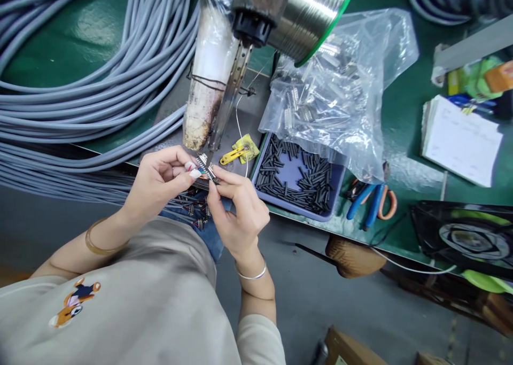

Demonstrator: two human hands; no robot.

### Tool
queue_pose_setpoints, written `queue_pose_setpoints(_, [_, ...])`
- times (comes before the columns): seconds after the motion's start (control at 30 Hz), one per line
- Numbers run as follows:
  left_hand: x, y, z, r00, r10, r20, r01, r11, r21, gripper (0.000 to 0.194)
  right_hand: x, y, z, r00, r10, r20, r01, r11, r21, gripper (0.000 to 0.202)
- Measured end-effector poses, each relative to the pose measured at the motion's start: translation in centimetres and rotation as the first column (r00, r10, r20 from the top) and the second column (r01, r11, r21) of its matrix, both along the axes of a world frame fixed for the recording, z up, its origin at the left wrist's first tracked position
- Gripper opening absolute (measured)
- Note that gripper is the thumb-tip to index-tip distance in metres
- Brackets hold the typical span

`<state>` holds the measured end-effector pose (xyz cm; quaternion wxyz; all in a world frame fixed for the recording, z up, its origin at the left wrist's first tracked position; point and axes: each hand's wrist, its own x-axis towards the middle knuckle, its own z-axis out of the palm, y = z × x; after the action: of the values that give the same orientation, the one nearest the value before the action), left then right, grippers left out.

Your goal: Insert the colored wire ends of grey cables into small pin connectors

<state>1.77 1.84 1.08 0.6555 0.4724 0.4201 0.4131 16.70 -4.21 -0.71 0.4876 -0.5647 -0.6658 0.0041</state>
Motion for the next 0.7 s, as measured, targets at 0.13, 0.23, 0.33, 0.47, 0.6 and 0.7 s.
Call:
queue_pose_setpoints(0.13, [0.20, -0.02, 0.03, 1.000, 0.005, -0.009, -0.005, 1.000, 0.031, 0.017, -0.06, 0.21, 0.22, 1.000, -0.010, 0.001, 0.010, 1.000, 0.011, 0.016])
queue_pose_setpoints(0.23, [0.28, -0.12, -0.02, 0.999, 0.019, -0.036, -0.017, 0.999, 0.051, 0.018, -0.04, 0.41, 0.24, 1.000, -0.016, 0.015, 0.016, 1.000, 0.014, 0.017])
queue_pose_setpoints(0.33, [0.32, -0.21, -0.11, 0.998, 0.041, -0.056, -0.037, 0.997, 0.065, 0.019, -0.03, 0.56, 0.22, 1.000, -0.019, 0.012, 0.019, 1.000, 0.010, 0.016])
queue_pose_setpoints(0.47, [0.37, -0.28, -0.21, 0.996, 0.053, -0.070, -0.047, 0.994, 0.094, 0.017, -0.06, 0.66, 0.24, 1.000, -0.019, -0.007, 0.019, 1.000, 0.009, 0.017])
queue_pose_setpoints(0.6, [0.43, -0.30, -0.25, 0.996, 0.063, -0.070, -0.054, 0.990, 0.129, 0.017, -0.10, 0.61, 0.44, 0.999, -0.024, -0.026, 0.025, 1.000, 0.006, 0.017])
queue_pose_setpoints(0.7, [0.37, -0.30, -0.30, 0.996, 0.066, -0.057, -0.055, 0.984, 0.168, 0.017, -0.18, 0.47, 0.64, 0.999, -0.036, -0.013, 0.036, 0.999, 0.009, 0.017])
